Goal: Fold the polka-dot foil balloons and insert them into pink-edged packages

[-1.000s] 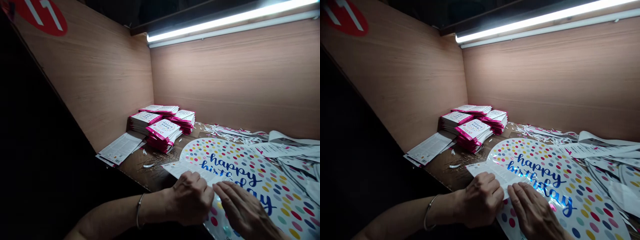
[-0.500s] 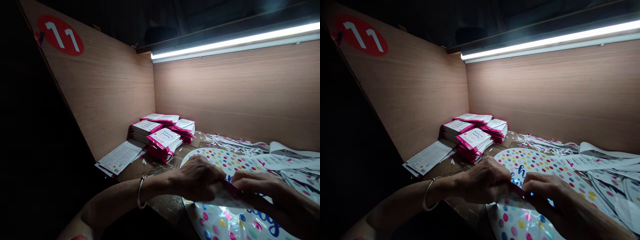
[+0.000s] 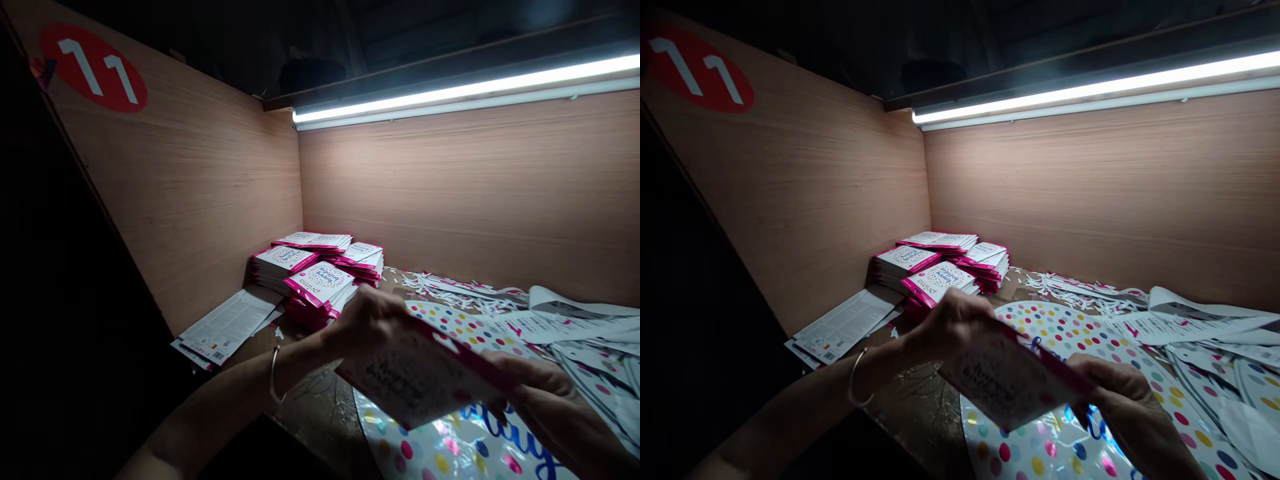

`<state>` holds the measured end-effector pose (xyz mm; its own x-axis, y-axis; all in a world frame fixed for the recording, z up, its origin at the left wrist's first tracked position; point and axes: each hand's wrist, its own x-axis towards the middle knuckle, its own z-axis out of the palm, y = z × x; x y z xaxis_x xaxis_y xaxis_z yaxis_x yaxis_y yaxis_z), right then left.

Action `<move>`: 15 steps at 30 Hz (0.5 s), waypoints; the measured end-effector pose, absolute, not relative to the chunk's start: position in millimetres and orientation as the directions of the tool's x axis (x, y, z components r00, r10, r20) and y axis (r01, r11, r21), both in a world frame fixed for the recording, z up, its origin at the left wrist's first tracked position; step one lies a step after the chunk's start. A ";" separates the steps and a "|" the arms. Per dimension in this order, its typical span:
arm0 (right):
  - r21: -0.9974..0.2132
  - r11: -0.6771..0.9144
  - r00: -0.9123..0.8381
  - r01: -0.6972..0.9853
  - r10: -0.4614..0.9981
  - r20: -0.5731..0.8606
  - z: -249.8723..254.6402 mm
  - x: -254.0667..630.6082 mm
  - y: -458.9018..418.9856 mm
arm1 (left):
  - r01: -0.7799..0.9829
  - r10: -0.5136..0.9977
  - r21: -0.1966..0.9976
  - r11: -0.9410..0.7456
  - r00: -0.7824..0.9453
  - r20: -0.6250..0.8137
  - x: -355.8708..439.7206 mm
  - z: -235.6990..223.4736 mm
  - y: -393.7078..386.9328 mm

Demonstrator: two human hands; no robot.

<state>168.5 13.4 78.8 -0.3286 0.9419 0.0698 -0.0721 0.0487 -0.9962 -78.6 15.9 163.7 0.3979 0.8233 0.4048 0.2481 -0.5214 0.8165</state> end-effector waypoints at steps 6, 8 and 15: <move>-0.997 0.073 -0.127 -0.004 0.989 0.073 55.7 186.1 45.9 | -0.190 0.951 0.932 -0.310 -0.048 0.306 -86.8 146.9 71.3; -0.995 0.051 -0.115 -0.082 0.991 0.061 60.7 183.0 51.4 | -0.252 0.979 0.949 -0.186 0.033 0.201 -80.2 134.4 75.9; -0.986 0.167 -0.217 0.005 0.963 0.162 83.4 154.6 29.3 | -0.278 0.950 0.928 0.250 0.256 -0.179 -48.4 97.7 64.7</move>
<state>154.6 29.3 83.4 -0.2166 0.9628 0.1618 0.0048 0.1667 -0.9860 -48.4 64.7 97.7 0.2561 0.9499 -0.1790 -0.2775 0.2496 0.9277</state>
